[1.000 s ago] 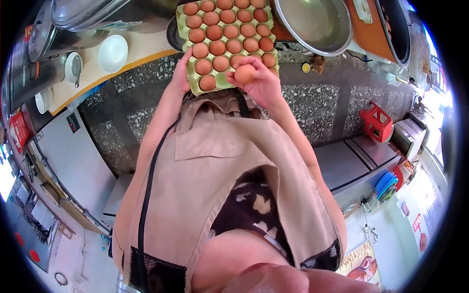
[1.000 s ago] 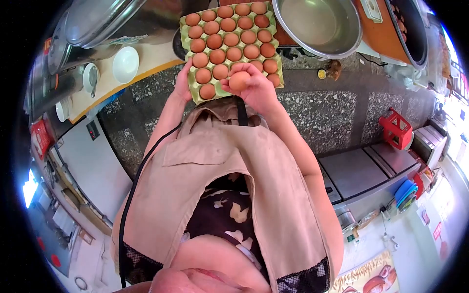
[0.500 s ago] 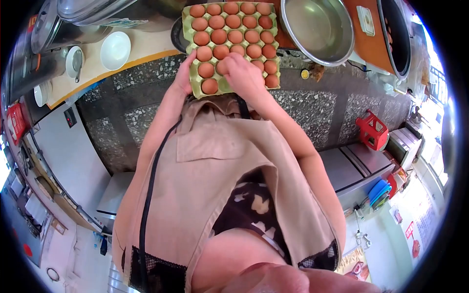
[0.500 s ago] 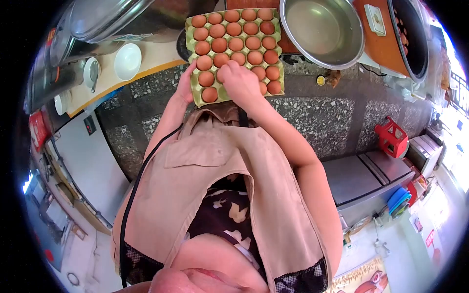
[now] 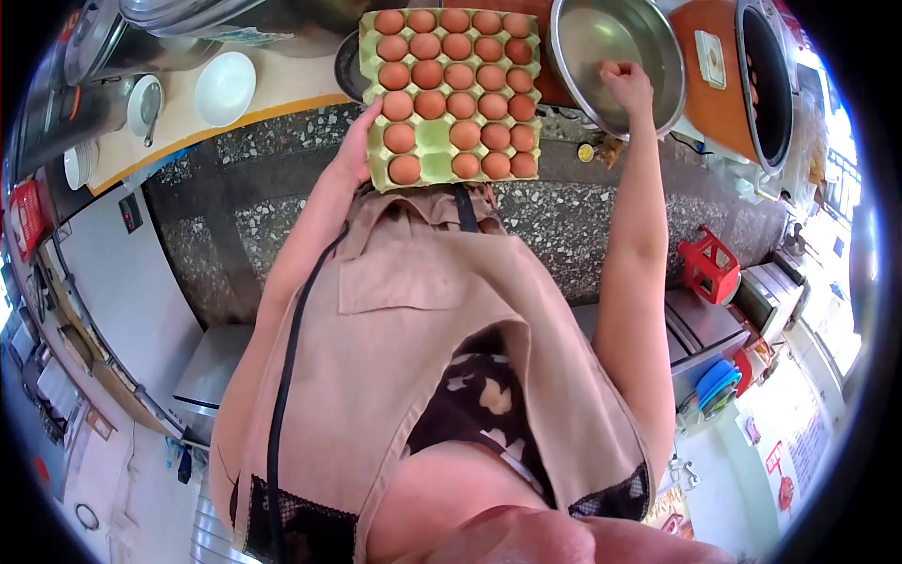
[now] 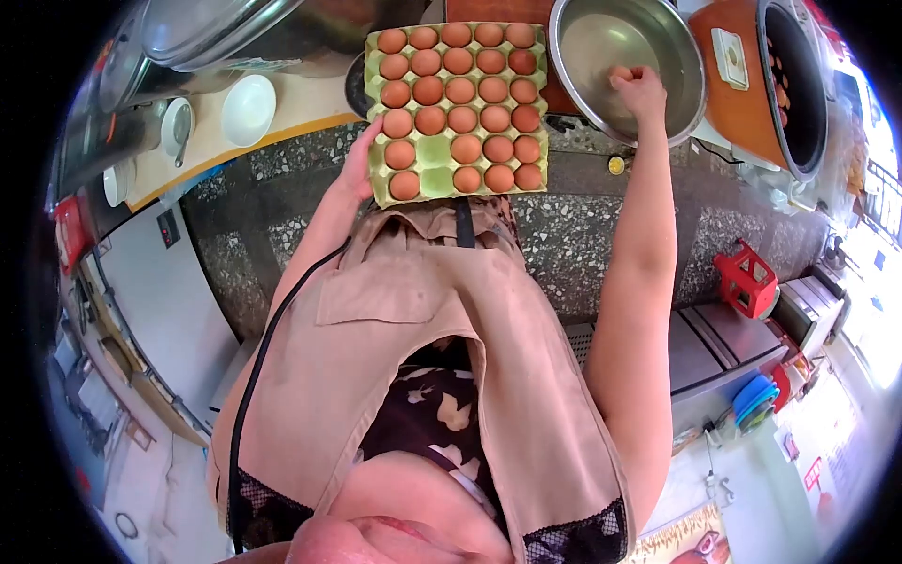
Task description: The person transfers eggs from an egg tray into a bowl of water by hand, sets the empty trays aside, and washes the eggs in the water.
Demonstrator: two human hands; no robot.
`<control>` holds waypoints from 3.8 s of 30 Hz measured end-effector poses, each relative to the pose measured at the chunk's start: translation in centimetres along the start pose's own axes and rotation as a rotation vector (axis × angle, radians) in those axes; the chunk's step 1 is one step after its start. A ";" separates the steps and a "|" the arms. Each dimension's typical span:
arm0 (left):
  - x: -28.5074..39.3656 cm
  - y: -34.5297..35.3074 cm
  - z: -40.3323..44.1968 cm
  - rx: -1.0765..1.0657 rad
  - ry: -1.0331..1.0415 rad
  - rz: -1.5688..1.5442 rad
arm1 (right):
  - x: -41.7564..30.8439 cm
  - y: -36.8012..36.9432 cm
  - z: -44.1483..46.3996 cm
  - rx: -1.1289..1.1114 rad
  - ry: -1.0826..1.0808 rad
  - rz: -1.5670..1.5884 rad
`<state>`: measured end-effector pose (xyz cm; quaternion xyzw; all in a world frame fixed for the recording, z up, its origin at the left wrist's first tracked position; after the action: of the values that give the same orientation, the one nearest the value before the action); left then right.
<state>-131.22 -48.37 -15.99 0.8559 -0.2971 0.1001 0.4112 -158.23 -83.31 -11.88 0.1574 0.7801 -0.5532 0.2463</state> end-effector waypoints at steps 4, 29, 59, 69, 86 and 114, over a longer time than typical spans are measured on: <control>0.4 0.1 -0.2 0.025 0.005 0.004 | 2.3 1.6 0.7 0.021 0.006 -0.025; 0.1 -0.2 0.3 -0.058 0.036 -0.062 | -19.5 15.3 -19.0 -0.283 -0.822 0.104; 0.4 -0.1 -0.2 0.035 0.005 -0.004 | -21.6 18.6 -19.0 -0.436 -0.313 -0.037; 0.4 0.7 -0.2 -0.049 -0.013 -0.037 | -8.9 -2.4 -6.8 0.344 -0.019 0.124; -1.6 -2.2 1.5 0.025 0.034 0.050 | -14.8 1.8 -7.6 0.338 -0.640 -0.038; -2.0 -2.9 2.2 -0.033 0.000 0.022 | -23.7 20.0 -11.5 -0.150 -0.654 -0.317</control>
<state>-131.25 -47.80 -20.09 0.8458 -0.3082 0.0997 0.4239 -130.58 -65.13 -11.29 -0.1689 0.7132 -0.5470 0.4045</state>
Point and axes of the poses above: each hand's wrist, its own z-axis towards the middle knuckle, its own y-axis out of the palm, x = y × z, the point moved 8 cm from there along z, towards the middle knuckle, and after that the axes turned 15 degrees about z, right-handed, at the moved point
